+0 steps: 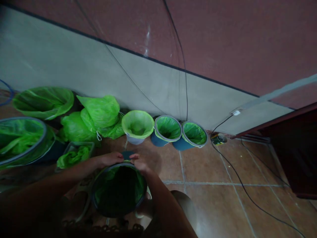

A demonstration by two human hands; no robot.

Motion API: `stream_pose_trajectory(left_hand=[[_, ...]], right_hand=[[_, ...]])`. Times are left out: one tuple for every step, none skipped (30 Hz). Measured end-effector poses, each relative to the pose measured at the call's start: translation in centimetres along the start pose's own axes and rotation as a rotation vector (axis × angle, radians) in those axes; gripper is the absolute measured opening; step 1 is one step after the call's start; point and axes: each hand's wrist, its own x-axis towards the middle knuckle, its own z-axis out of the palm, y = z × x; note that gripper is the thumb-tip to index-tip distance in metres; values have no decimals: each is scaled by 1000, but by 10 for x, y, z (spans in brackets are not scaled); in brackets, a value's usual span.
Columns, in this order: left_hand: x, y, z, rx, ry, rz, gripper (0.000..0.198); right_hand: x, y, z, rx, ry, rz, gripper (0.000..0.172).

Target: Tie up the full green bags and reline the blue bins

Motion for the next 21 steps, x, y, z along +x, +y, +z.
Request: stream_pose_trajectory(left_hand=[[2,0,1,49,31,13,28],[4,0,1,104,64,26,27],[6,-1,2,157,97,42,26],[9,-1,3,202,129,61,26],[11,-2,3,240,151,79,26],[13,-2,4,269,164,96,26],[14,-3,5,292,166,112,26],[15,-4,5,310,162,127,26],[15,-4,6,324,156,139,27],[15,-5,6,334,145,147,28],[15,-5,6,335,130,155,30],[15,-5,6,329,113,163,32],[14,-5,4,318,95,170,34],[13,-4,3,304,71,174,37],[13,-3,1,285,48,177,39],[12,-3,-1,263,29,179,41],[11,-2,-4,240,15,177,42],[10,-2,-6,219,2,171,42],[9,-2,-8,202,-6,157,41],[8,-2,-11,188,-10,139,41],[8,-3,-13,178,-12,118,40]], right_hand=[[0,-1,0,-29,10,-22,21],[1,-1,0,-56,17,-44,19],[2,-1,0,-77,20,-65,17],[2,-1,0,-86,14,-81,16],[3,0,1,-76,3,-90,17],[4,1,1,-54,-13,-87,19],[5,2,2,-24,-35,-81,22],[6,3,3,7,-57,-72,24],[6,4,3,35,-75,-55,26],[7,4,4,57,-85,-31,26],[7,5,5,70,-84,-8,26],[6,4,5,79,-74,10,26],[5,3,6,84,-54,22,25],[4,2,6,84,-31,30,25],[2,0,6,81,-4,28,24],[0,-2,6,74,24,21,23],[-2,-4,6,60,48,18,22],[-3,-7,6,44,70,19,21],[-4,-8,6,29,86,21,20],[-5,-9,6,15,98,26,20],[-5,-10,6,4,107,30,20]])
